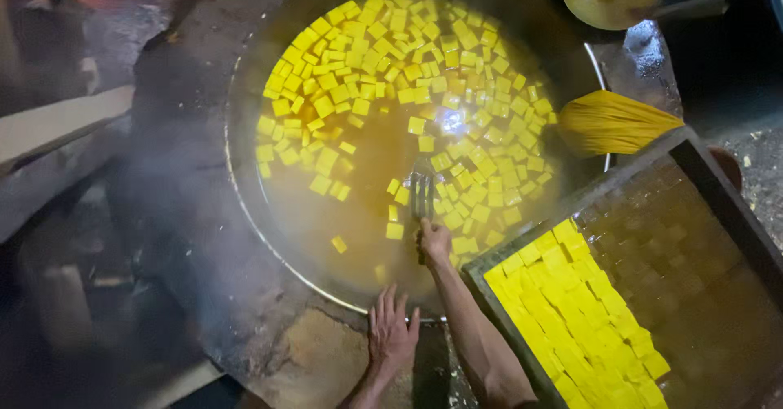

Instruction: The person uses a slotted spatula to scoop yellow tofu cubes from a large steaming pot and places them onto a rectangular tray. The person repeats this transfer action multiple times, arranging the tofu in neat rows on the tray.

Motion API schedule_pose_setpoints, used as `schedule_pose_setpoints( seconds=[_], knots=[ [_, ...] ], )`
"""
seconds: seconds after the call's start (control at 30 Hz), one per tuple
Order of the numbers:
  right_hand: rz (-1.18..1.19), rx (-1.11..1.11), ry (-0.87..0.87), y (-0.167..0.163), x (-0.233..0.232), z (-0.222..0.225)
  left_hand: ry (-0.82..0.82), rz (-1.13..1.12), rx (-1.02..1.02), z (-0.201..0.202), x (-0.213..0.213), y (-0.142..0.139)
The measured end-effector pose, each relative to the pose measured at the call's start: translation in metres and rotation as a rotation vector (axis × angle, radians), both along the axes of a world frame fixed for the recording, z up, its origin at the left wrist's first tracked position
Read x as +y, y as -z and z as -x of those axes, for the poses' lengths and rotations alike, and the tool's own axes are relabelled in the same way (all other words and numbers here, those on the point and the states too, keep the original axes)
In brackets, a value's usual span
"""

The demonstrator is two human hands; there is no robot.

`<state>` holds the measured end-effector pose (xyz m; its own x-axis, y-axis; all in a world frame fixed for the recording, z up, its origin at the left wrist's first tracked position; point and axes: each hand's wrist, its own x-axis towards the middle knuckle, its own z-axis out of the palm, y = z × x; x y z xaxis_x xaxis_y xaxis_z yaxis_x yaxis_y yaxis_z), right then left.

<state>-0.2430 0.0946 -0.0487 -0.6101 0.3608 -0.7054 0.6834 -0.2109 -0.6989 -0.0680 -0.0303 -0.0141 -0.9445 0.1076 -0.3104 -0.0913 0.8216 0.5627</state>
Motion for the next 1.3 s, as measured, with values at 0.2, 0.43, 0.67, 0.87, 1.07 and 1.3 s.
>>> schedule_pose_setpoints(
  seconds=[0.2, 0.43, 0.67, 0.87, 1.07, 1.3],
  knots=[
    [-0.07, 0.06, 0.087, -0.007, -0.021, 0.027, 0.027, -0.007, 0.016, -0.001, -0.002, 0.007],
    [0.104, 0.415, 0.095, -0.069, 0.024, -0.035, 0.018, 0.079, -0.008, -0.011, 0.0, 0.004],
    [-0.185, 0.28, 0.141, -0.17, 0.155, -0.249, -0.014, -0.021, 0.358, -0.045, -0.01, 0.025],
    [-0.746, 0.002, 0.22, -0.214, 0.225, -0.482, 0.16, -0.126, 0.486, -0.064, 0.003, -0.018],
    [-0.666, -0.274, 0.468, -0.205, 0.259, -0.622, 0.433, -0.416, 0.507, -0.08, 0.127, -0.077],
    [-1.123, -0.418, 0.236, -0.173, 0.265, -0.687, 0.663, -0.665, 0.473, -0.152, 0.294, -0.088]
  ],
)
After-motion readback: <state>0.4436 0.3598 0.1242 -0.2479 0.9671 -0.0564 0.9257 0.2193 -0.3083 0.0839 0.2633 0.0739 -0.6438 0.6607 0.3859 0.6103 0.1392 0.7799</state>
